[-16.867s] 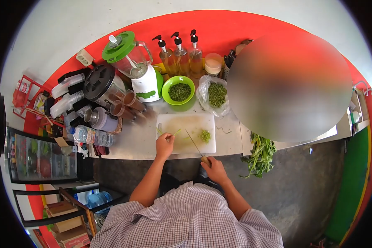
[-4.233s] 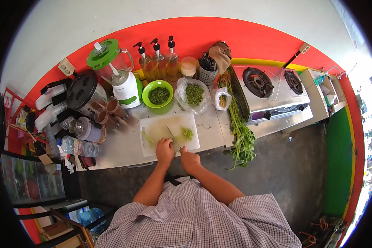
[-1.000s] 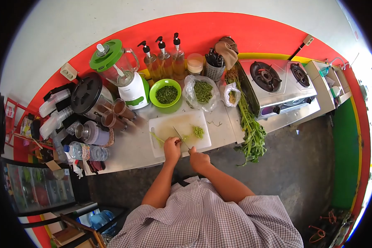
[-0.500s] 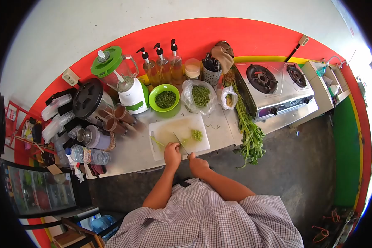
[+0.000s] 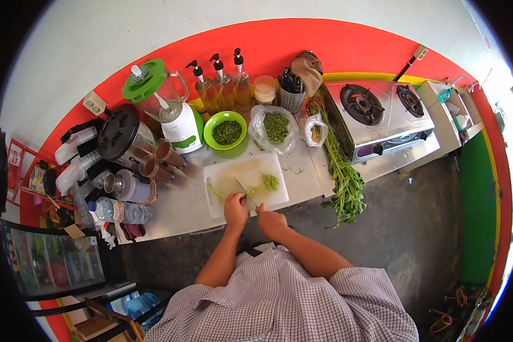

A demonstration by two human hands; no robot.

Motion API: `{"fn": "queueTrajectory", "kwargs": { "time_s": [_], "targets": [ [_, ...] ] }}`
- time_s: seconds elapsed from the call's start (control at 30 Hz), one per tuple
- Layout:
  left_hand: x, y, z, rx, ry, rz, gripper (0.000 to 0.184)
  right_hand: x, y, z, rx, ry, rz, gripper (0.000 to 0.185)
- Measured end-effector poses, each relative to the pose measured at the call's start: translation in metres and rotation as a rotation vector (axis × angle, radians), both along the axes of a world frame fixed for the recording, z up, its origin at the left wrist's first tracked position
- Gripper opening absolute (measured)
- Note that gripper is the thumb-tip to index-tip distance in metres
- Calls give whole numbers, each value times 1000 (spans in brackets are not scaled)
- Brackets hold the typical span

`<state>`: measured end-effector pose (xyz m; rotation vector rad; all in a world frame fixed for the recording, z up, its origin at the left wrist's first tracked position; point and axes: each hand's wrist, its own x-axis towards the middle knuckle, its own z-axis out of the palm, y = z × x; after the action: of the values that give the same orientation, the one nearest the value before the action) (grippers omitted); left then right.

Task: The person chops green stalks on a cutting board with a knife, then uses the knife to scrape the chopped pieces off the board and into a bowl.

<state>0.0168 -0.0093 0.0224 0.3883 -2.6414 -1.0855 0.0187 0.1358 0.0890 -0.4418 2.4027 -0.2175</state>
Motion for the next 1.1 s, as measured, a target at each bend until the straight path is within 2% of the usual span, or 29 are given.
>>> {"fn": "queueTrajectory", "kwargs": {
  "time_s": [0.17, 0.33, 0.47, 0.67, 0.73, 0.8, 0.93, 1.03, 1.1],
  "targets": [
    [3, -1, 3, -21, 2, -25, 10, 9, 0, -21, 15, -12, -65, 49],
    [2, -1, 4, -42, -4, 3, 10, 1, -3, 3, 42, -23, 13, 47],
    [3, -6, 3, -15, 21, -41, 9, 9, 1, -16, -7, -33, -45, 47],
    [1, -8, 1, -31, 15, -24, 7, -1, -3, -9, 31, -76, 13, 61],
    [1, -12, -3, -30, 12, -12, 8, 9, -1, -17, -10, -60, -27, 43],
    [1, -23, -7, 73, 1, -172, 8, 9, 1, -22, 4, -3, 2, 42],
    [1, -24, -9, 72, 25, -215, 9, -5, -1, -22, -54, 69, 3, 39],
    [-1, -27, -12, 171, -21, -172, 10, -1, 4, -12, -102, 181, -36, 35],
    [-1, -29, -16, 205, 8, -171, 11, 3, 11, -3, -98, 158, -43, 36]
  ]
}}
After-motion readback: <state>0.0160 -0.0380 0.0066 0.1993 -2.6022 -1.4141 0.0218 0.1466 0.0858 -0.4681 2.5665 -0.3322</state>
